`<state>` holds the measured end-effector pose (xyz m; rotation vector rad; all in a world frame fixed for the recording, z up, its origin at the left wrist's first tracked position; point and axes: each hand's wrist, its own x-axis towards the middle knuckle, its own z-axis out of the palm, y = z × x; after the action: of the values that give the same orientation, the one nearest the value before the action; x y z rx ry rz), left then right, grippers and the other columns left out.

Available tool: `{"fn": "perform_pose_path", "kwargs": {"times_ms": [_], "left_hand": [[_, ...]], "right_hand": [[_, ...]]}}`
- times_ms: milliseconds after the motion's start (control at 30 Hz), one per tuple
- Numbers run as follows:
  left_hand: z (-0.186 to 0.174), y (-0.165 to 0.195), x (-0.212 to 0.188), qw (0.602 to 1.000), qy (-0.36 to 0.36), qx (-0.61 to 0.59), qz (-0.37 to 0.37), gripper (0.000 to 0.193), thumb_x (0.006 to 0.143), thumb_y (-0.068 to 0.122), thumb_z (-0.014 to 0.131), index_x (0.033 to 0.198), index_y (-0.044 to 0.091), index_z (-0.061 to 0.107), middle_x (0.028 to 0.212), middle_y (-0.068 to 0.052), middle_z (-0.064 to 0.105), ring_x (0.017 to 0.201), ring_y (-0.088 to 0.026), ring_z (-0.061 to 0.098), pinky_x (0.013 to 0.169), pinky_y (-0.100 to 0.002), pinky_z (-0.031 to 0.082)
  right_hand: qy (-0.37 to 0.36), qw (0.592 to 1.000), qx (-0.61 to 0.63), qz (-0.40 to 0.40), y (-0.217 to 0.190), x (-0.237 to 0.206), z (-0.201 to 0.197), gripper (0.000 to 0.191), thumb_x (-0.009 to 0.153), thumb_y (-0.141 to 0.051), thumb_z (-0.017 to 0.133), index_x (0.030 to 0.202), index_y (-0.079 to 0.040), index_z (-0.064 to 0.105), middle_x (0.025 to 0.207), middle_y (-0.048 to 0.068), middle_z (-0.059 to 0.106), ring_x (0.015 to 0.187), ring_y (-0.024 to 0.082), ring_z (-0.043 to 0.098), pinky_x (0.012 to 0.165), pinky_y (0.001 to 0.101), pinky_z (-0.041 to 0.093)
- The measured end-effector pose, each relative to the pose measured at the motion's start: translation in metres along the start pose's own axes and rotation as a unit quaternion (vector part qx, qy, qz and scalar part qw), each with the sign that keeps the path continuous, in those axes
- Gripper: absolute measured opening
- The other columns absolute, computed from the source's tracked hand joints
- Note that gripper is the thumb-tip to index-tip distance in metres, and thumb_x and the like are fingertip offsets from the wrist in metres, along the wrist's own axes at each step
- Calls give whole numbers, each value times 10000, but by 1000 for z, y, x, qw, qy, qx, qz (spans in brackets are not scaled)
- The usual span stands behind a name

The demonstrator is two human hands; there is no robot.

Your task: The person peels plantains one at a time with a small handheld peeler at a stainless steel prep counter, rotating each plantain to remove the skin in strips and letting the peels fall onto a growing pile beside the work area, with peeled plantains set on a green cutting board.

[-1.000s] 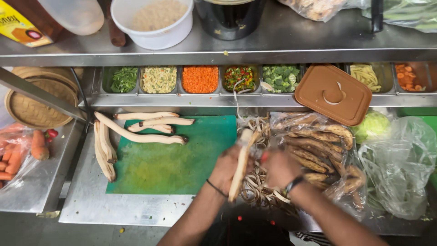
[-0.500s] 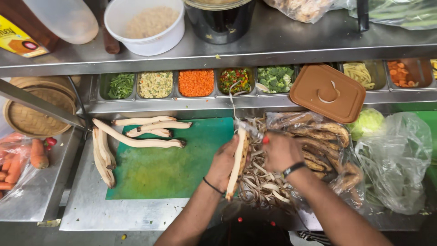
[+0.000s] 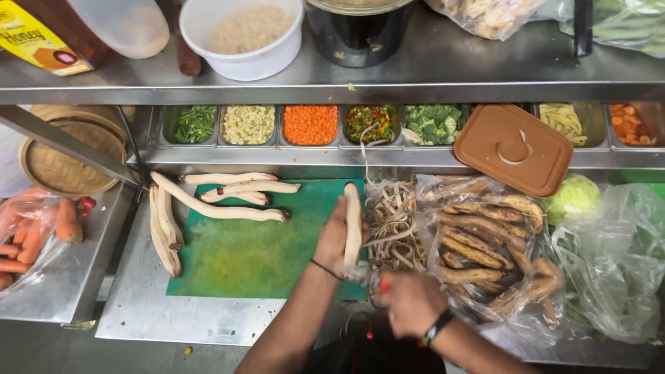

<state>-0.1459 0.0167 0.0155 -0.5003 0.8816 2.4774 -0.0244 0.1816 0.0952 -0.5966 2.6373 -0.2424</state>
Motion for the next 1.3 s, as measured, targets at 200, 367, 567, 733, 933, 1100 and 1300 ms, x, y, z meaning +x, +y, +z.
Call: {"fn": "perform_pose_path", "kwargs": {"times_ms": [200,367,567,733,933,1100,1300], "left_hand": [[42,1,-60,995,-73,70,-27,432,1011,435,573,1136,24,617,895,-95,669,704,-176,627,585,-283,544],[34,-1,-52,997,-60,20,-52,386,1033,418,554,1123,47,611,896,-102,661,703,-174,617,618,-276,555],[8,10,5,998,53,-21,31,432,1049,486,494,957,77,600,797,-57,605,614,-171,570,511,-306,508],[22,6,-32,998,-6,54,-8,465,1042,500,489,1090,68,654,844,-51,653,614,-147,566,493,-276,469],[58,10,-80,993,-99,34,-55,444,1041,431,525,1180,17,606,908,-99,676,714,-171,626,630,-293,551],[42,-1,-64,994,-90,35,-47,401,1054,412,533,1156,32,606,879,-83,658,698,-178,624,609,-299,551],[22,-5,-9,997,-11,-80,-12,422,1017,474,495,1048,71,616,794,-82,643,622,-187,600,537,-305,544]], "right_hand": [[173,978,-94,74,73,46,-50,217,624,-214,769,835,-162,776,959,70,666,825,291,689,721,440,588],[223,965,21,140,39,35,-70,166,736,-169,727,899,-142,736,832,106,729,797,307,710,716,453,584],[26,991,135,4,-41,-11,-10,134,762,-246,764,876,-195,716,798,130,730,790,330,717,724,470,578],[33,997,-61,16,11,16,-29,233,670,-204,760,903,-204,770,958,18,645,872,236,672,794,409,564],[146,977,-121,102,61,41,-75,200,667,-247,750,847,-160,771,991,31,631,859,254,687,752,419,594],[139,978,-49,145,39,24,-69,188,729,-191,724,904,-125,711,896,111,700,802,303,705,713,440,600],[36,986,161,-5,-38,-24,-8,160,720,-230,774,861,-195,706,768,77,723,776,325,715,693,455,565]]}}
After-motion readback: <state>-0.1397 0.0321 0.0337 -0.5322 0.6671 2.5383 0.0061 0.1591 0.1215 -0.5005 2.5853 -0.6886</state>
